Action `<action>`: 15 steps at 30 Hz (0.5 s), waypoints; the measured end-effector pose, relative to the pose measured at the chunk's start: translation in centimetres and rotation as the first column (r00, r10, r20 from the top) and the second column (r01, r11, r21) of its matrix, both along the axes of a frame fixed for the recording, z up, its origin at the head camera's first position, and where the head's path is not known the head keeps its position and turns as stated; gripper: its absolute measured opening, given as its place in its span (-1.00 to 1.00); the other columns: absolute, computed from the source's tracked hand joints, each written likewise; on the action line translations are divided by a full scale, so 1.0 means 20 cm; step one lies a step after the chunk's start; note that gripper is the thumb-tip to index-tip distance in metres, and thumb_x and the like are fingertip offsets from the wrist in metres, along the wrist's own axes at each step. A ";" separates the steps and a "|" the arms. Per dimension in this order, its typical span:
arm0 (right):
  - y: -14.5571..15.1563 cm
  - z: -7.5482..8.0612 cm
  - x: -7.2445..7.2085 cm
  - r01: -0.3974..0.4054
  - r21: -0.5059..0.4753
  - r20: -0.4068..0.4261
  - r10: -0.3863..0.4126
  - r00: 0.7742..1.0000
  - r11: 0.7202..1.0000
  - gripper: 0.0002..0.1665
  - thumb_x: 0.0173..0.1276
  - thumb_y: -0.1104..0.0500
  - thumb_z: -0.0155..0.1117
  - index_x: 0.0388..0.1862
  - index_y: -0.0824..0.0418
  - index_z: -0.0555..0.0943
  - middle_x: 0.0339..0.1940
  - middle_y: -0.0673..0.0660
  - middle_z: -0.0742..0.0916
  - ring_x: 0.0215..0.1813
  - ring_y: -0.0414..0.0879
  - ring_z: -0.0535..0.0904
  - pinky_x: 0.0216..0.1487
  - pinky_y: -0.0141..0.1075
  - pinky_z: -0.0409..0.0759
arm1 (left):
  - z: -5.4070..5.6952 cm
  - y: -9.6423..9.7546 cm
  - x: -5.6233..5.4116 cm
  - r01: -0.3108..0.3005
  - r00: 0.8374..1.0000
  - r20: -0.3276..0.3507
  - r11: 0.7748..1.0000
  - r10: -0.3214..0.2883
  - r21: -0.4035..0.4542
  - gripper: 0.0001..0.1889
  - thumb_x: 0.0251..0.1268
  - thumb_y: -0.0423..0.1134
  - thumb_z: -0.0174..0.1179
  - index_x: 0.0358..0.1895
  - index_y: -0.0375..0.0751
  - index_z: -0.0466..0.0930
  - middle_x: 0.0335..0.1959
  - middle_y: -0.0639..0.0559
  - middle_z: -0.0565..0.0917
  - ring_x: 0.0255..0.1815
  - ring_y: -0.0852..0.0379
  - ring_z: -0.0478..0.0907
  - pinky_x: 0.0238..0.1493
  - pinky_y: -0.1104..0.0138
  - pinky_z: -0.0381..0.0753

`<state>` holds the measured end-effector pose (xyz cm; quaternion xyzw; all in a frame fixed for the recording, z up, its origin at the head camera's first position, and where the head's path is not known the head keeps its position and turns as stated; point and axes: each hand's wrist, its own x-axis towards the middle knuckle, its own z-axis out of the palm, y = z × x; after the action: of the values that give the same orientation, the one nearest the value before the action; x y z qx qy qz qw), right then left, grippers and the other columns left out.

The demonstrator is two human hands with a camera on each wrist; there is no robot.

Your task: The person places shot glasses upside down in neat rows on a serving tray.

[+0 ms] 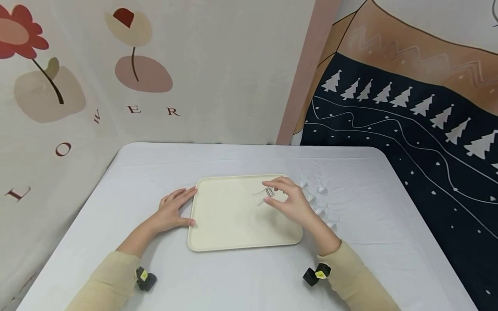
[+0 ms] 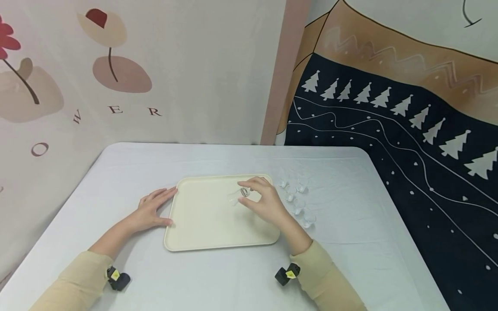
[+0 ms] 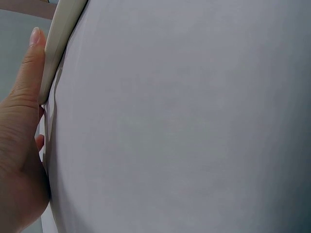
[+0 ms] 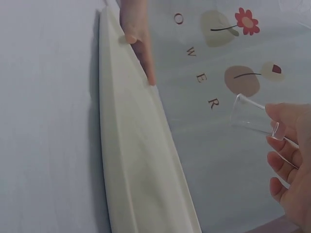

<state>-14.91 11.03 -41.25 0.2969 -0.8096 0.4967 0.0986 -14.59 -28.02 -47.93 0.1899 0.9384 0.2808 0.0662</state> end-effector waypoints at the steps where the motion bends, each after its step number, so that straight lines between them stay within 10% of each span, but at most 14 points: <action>1: -0.01 -0.01 -0.01 -0.008 -0.011 -0.005 0.008 1.000 1.000 -0.56 0.14 0.27 0.47 0.05 0.21 0.66 -0.11 0.02 0.68 -0.13 -0.11 0.48 -0.15 -0.07 0.45 | 0.00 0.00 0.00 0.000 1.000 0.002 1.000 0.000 -0.002 0.16 -0.21 0.22 0.44 0.49 -0.20 0.07 0.49 -0.20 0.12 0.45 -0.27 -0.12 0.28 -0.22 -0.24; 15: -0.27 -0.07 -0.02 -0.038 -0.075 0.077 0.044 0.996 0.996 -0.60 0.11 0.32 0.47 -0.02 0.21 0.66 -0.13 -0.03 0.69 -0.17 0.07 0.50 -0.21 0.06 0.40 | 0.00 -0.01 0.00 0.007 1.000 -0.007 1.000 -0.007 0.005 0.16 -0.22 0.23 0.44 0.49 -0.21 0.08 0.49 -0.18 0.12 0.45 -0.27 -0.11 0.27 -0.22 -0.24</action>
<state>-15.40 5.60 -42.58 0.2899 -0.7877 0.5395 0.0674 -14.63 -28.15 -47.96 0.1942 0.9374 0.2822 0.0633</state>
